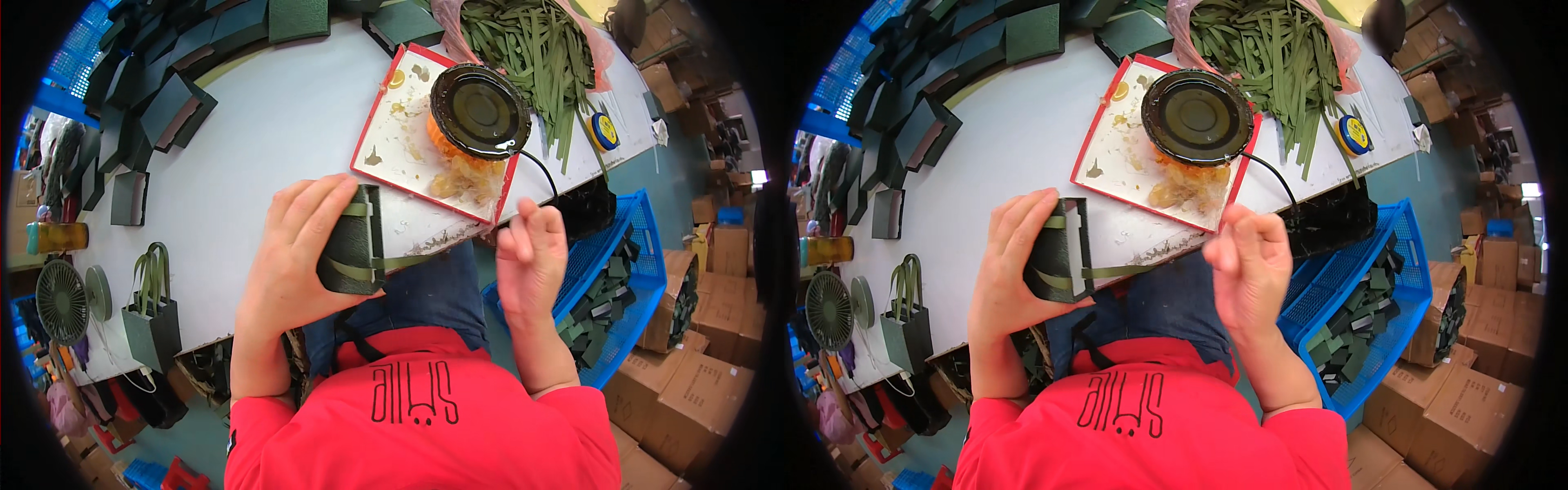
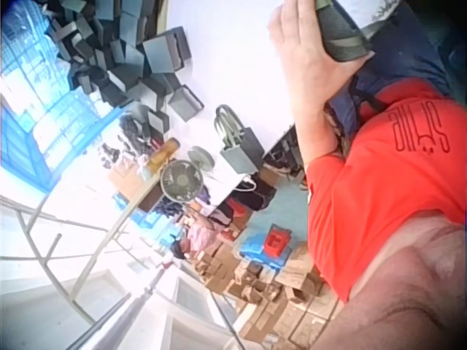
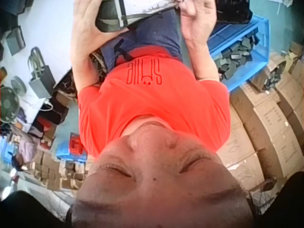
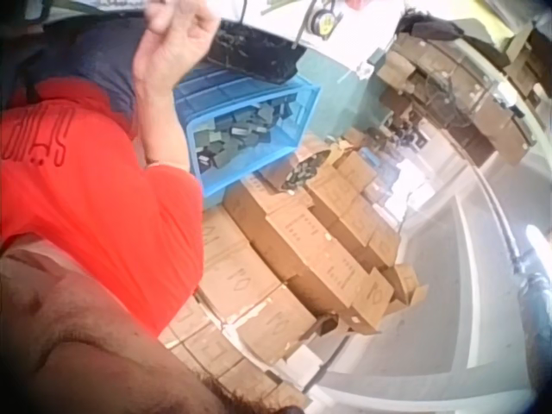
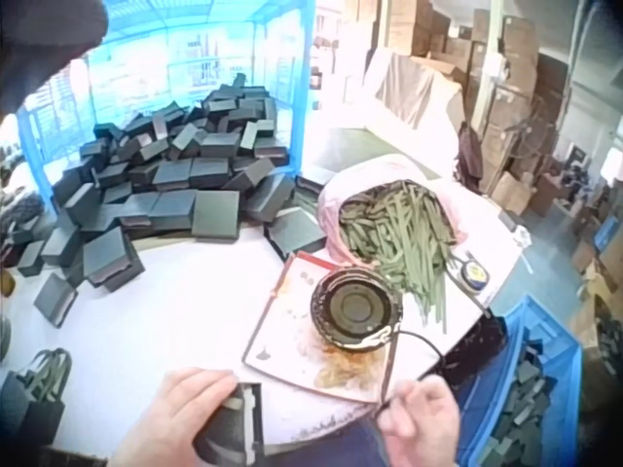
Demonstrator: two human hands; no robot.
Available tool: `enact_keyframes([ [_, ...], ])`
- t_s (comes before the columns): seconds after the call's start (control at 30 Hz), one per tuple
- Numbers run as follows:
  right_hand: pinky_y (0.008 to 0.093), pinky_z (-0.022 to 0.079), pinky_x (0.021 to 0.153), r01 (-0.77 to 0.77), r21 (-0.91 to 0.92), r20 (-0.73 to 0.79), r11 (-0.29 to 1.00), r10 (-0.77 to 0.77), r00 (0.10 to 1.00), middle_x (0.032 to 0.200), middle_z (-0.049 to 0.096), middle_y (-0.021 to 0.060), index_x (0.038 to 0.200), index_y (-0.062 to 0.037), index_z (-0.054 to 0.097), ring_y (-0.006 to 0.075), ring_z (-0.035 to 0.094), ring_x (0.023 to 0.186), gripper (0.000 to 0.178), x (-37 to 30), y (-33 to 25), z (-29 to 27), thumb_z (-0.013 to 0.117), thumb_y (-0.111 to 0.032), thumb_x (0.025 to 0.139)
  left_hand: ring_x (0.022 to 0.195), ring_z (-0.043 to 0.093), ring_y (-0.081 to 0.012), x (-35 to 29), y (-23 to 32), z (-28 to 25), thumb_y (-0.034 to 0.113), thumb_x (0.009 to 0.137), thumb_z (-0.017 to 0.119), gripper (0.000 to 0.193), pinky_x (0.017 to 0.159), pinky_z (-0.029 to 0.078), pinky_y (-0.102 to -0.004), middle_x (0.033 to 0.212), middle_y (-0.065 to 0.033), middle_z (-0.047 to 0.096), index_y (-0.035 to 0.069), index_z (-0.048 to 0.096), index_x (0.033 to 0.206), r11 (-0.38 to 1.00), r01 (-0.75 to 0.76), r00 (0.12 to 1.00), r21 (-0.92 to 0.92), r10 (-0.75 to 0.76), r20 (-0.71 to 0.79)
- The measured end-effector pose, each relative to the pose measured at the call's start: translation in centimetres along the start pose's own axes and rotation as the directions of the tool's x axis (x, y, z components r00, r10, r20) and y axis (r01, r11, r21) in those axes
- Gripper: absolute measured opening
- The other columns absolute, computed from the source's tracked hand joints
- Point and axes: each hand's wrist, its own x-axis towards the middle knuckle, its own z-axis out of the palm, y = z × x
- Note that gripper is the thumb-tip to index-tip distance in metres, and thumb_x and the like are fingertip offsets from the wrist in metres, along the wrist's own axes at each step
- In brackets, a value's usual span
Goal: The person attaches green fabric straps to small dark green boxes. They pick up a box, thread a strap through a slot, and secure it by hand. The process is repeated for multiple boxes on a white workbench in a warehouse setting.
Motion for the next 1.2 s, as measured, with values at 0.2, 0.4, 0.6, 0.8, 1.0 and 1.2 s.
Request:
enact_keyframes([
  [0.2,0.0229,0.037,0.042,-0.365,-0.54,0.395,0.758,0.611,0.686,0.059,0.057,0.0049,0.092,0.0003,0.064,0.0072,0.051,0.047,0.012,-2.7,-2.9,0.7,0.063,-0.009,0.1,0.125,0.052,-0.0375,-0.1,-0.3,-0.3,0.027,0.052,0.097,0.105,0.104,0.044,-0.0456,0.138,-0.0173,0.055,-0.001,0.05,0.142,1.0,0.021,0.996,0.005,-0.02,-0.089],
  [0.4,0.022,0.038,0.052,-0.627,-0.462,0.257,0.627,0.771,0.582,0.098,0.069,0.0076,0.123,-0.0011,0.066,0.0049,0.044,0.053,0.037,-3.9,1.6,1.7,0.052,-0.032,0.107,0.119,0.053,-0.04,0.3,1.3,0.1,0.033,0.054,0.095,0.102,0.101,0.045,-0.0485,0.136,-0.0187,0.055,-0.002,0.052,0.139,0.989,-0.07,0.998,-0.131,0.071,-0.001],
  [0.6,0.0197,0.041,0.054,-0.433,0.236,0.026,0.87,0.44,0.897,0.118,0.07,0.0093,0.127,-0.0056,0.063,0.0022,0.042,0.054,0.027,-2.1,0.5,-1.4,0.053,-0.019,0.107,0.124,0.051,-0.0412,-1.0,1.1,-0.4,0.036,0.054,0.095,0.102,0.103,0.044,-0.0489,0.138,-0.0191,0.055,-0.002,0.052,0.138,0.995,-0.024,0.999,-0.094,0.027,0.029],
  [0.8,0.02,0.045,0.06,-0.283,0.219,-0.178,0.934,0.324,0.929,0.105,0.069,0.0072,0.129,-0.0013,0.06,0.0025,0.046,0.058,0.028,-0.4,-1.3,-2.0,0.054,-0.017,0.106,0.126,0.051,-0.0377,-2.9,-0.3,-1.1,0.044,0.051,0.095,0.112,0.105,0.043,-0.0454,0.137,-0.0203,0.052,-0.001,0.049,0.143,0.996,0.092,0.994,-0.013,-0.091,0.052],
  [1.0,0.0237,0.049,0.057,-0.215,0.02,-0.113,0.976,0.216,0.97,0.093,0.069,0.0078,0.126,-0.0005,0.058,0.0058,0.051,0.054,0.027,0.6,-0.8,-2.0,0.058,-0.017,0.104,0.125,0.051,-0.0391,-2.9,-0.2,-1.1,0.037,0.051,0.096,0.109,0.104,0.043,-0.0468,0.138,-0.0195,0.052,0.0,0.049,0.143,0.995,0.095,0.993,-0.03,-0.093,0.076],
  [1.2,0.0239,0.051,0.052,-0.268,-0.307,-0.069,0.913,0.26,0.963,0.079,0.067,0.0061,0.11,0.0026,0.065,0.0092,0.058,0.054,0.025,3.0,-1.7,-1.4,0.068,-0.019,0.099,0.121,0.051,-0.0406,-1.5,1.2,0.0,0.032,0.052,0.095,0.103,0.101,0.046,-0.0489,0.136,-0.0181,0.055,0.0,0.051,0.14,0.997,0.037,0.992,-0.065,-0.028,0.126],
])
